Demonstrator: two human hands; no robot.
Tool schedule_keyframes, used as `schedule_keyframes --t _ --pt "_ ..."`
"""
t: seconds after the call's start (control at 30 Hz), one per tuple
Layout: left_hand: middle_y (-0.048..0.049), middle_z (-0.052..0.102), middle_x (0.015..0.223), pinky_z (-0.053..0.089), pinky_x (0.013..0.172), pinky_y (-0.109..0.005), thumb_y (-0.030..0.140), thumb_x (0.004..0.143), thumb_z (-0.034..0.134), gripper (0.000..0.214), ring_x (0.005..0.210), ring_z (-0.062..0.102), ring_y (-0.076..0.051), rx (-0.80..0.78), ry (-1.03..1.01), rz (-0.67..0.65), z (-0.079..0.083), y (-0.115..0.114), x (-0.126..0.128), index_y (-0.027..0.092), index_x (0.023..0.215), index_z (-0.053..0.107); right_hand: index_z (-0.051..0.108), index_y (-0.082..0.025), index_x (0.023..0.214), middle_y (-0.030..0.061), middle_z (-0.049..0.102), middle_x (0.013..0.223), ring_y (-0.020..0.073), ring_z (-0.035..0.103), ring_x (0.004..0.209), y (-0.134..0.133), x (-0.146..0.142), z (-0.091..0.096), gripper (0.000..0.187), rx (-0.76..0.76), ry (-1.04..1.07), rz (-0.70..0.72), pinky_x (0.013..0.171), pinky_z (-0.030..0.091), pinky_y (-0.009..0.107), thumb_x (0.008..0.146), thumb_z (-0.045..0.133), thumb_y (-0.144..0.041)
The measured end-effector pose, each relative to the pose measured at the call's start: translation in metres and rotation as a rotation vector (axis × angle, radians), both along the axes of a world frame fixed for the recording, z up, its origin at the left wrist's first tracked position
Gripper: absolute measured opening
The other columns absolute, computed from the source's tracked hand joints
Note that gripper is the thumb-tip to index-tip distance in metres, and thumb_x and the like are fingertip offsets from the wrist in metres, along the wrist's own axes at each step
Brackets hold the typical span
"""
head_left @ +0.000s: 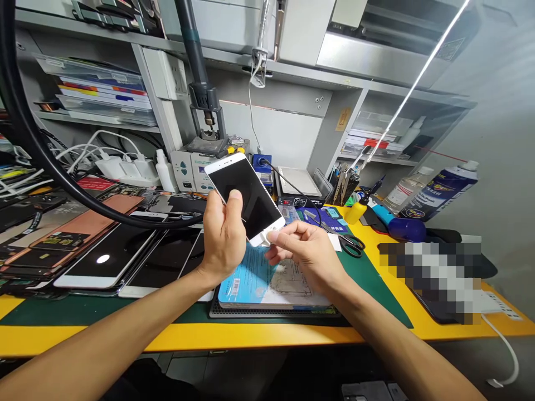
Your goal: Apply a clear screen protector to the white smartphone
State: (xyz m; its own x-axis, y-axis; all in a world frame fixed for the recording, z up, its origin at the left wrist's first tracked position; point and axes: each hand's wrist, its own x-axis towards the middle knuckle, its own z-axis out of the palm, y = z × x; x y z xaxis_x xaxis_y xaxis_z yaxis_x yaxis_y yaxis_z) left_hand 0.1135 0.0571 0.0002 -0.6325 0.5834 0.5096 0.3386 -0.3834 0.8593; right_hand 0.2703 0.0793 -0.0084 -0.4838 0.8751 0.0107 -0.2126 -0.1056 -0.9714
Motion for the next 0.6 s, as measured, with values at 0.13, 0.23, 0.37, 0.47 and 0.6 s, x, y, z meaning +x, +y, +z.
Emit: schedule_keyframes --t 0.13,0.23,0.37,0.47,0.6 --pt "0.005 0.033 0.064 0.033 0.058 -0.031 0.028 0.1 0.055 0.035 0.059 0.036 -0.014 -0.014 -0.01 -0.05 0.001 -0.003 -0.004 0.026 0.072 0.035 0.072 -0.016 0.074 0.0064 0.075 0.066 0.0189 0.073 0.061 0.005 0.005 0.001 0.031 0.0 0.039 -0.029 0.062 0.062 0.03 0.072 0.093 -0.038" --pt "0.0044 0.033 0.065 0.031 0.057 -0.032 0.03 0.101 0.055 0.036 0.059 0.033 -0.015 -0.045 -0.016 -0.127 0.002 -0.004 -0.009 0.026 0.071 0.034 0.072 -0.016 0.072 0.0056 0.075 0.066 0.0183 0.072 0.061 0.008 0.009 0.003 0.03 -0.008 0.055 -0.027 0.061 0.061 0.029 0.07 0.094 -0.036" --pt "0.0043 0.028 0.065 0.028 0.056 -0.032 0.032 0.101 0.054 0.04 0.059 0.029 -0.015 -0.058 0.034 -0.193 0.003 -0.008 -0.014 0.026 0.07 0.03 0.072 -0.016 0.071 0.0043 0.074 0.067 0.0171 0.07 0.059 0.011 0.017 0.009 0.028 -0.024 0.027 0.036 0.059 0.06 0.029 0.068 0.095 -0.032" --pt "0.0036 0.03 0.067 0.029 0.059 -0.032 0.033 0.101 0.055 0.04 0.061 0.03 -0.015 -0.053 0.078 -0.227 0.003 -0.01 -0.016 0.025 0.07 0.032 0.072 -0.016 0.07 0.0029 0.072 0.063 0.0148 0.067 0.055 0.012 0.021 0.012 0.028 -0.026 -0.005 0.084 0.057 0.058 0.027 0.068 0.095 -0.032" --pt "0.0025 0.042 0.073 0.036 0.064 -0.032 0.038 0.102 0.054 0.03 0.069 0.041 -0.016 -0.068 0.077 -0.363 0.0 -0.014 -0.015 0.023 0.077 0.045 0.072 -0.016 0.07 -0.0003 0.069 0.062 0.0127 0.065 0.053 0.014 0.023 0.011 0.028 0.009 -0.007 0.099 0.056 0.057 0.027 0.069 0.095 -0.032"
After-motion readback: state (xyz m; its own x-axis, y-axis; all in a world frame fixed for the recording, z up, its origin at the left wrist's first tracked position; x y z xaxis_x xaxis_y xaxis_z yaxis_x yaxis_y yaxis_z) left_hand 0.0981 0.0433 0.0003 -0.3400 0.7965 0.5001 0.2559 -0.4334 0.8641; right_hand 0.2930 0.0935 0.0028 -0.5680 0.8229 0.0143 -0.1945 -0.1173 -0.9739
